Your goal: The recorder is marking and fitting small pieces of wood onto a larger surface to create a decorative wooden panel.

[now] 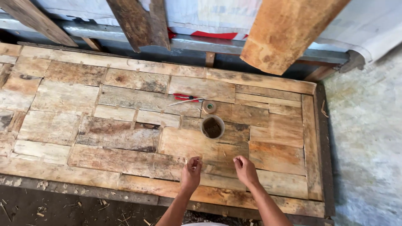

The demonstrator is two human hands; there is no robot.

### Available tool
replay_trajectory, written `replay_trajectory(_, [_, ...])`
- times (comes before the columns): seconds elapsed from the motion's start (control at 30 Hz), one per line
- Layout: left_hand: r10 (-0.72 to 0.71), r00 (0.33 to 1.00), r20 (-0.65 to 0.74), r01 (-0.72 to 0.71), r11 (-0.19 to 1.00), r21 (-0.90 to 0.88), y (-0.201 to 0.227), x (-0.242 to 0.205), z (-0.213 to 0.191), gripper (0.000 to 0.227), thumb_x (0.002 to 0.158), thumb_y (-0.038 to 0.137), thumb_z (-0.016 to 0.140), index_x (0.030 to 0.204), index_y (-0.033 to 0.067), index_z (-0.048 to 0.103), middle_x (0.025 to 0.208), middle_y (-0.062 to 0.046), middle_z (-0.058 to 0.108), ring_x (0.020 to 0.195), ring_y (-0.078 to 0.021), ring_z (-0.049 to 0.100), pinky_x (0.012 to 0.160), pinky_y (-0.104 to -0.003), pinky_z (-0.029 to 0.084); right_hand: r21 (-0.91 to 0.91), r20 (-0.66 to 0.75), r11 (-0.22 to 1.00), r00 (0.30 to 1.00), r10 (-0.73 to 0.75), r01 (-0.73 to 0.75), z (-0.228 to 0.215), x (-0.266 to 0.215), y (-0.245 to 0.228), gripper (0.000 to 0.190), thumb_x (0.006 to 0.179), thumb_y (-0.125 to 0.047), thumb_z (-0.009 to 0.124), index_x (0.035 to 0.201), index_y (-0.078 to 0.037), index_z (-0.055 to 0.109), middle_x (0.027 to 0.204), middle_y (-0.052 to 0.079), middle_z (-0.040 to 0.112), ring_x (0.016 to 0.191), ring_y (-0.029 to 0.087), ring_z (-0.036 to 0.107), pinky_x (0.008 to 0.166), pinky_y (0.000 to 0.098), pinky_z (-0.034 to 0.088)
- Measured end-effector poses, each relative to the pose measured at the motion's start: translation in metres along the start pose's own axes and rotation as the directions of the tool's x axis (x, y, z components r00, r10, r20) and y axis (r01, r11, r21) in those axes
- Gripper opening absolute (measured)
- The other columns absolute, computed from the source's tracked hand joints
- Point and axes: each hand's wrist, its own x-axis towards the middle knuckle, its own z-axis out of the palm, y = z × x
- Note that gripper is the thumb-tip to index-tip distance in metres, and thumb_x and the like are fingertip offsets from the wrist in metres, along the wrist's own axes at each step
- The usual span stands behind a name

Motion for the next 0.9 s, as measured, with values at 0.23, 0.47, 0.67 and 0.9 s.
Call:
replay_trajectory(0.23, [0.047,0.999,-0.006,-0.047,0.997,0.068,0.005,0.037,-0.05,0.034,0.095,0.021,0.064,0.125,0.0073,0.069,0.086,-0.01,0.075,0.075,-0.0214,0.071,0.067,-0.037,0.055,0.038,-0.149,0.999,0.989,-0.007,0.013,0.019,0.057,-0.082,0.035,0.095,-0.03,0.069,0.122,-0.008,0.065,0.081,0.007,0.07,0.074,0.019,0.068,0.069,0.0365,0.055])
replay_trajectory(0.47, [0.162,0.986,-0.046,-0.158,0.984,0.082,0.001,0.08,-0.055,0.019,0.093,0.019,0.071,0.101,0.0022,0.068,0.089,-0.013,0.075,0.087,-0.0269,0.073,0.078,-0.04,0.056,0.183,-0.294,0.983,0.953,0.071,-0.016,0.027,0.108,-0.071,0.038,0.095,-0.026,0.071,0.126,-0.005,0.061,0.095,0.008,0.07,0.086,0.018,0.068,0.078,0.0347,0.056])
replay_trajectory(0.67, [0.175,0.981,-0.083,-0.174,0.985,0.008,0.034,0.123,-0.039,0.02,0.098,0.022,0.066,0.104,0.0037,0.068,0.096,-0.012,0.076,0.096,-0.0242,0.072,0.082,-0.039,0.054,0.169,-0.427,0.984,0.895,0.127,-0.059,-0.001,0.138,-0.035,0.041,0.095,-0.025,0.072,0.128,-0.003,0.061,0.113,0.012,0.069,0.102,0.022,0.068,0.089,0.0369,0.055])
replay_trajectory(0.9, [0.149,0.979,-0.14,-0.15,0.989,0.004,0.042,0.183,-0.004,0.021,0.097,0.018,0.067,0.109,0.0015,0.066,0.11,-0.011,0.068,0.1,-0.0239,0.07,0.079,-0.038,0.054,0.154,-0.348,0.984,0.928,0.136,-0.086,-0.014,0.169,-0.052,0.042,0.096,-0.029,0.068,0.129,-0.004,0.061,0.112,0.012,0.072,0.103,0.025,0.07,0.091,0.0395,0.055])
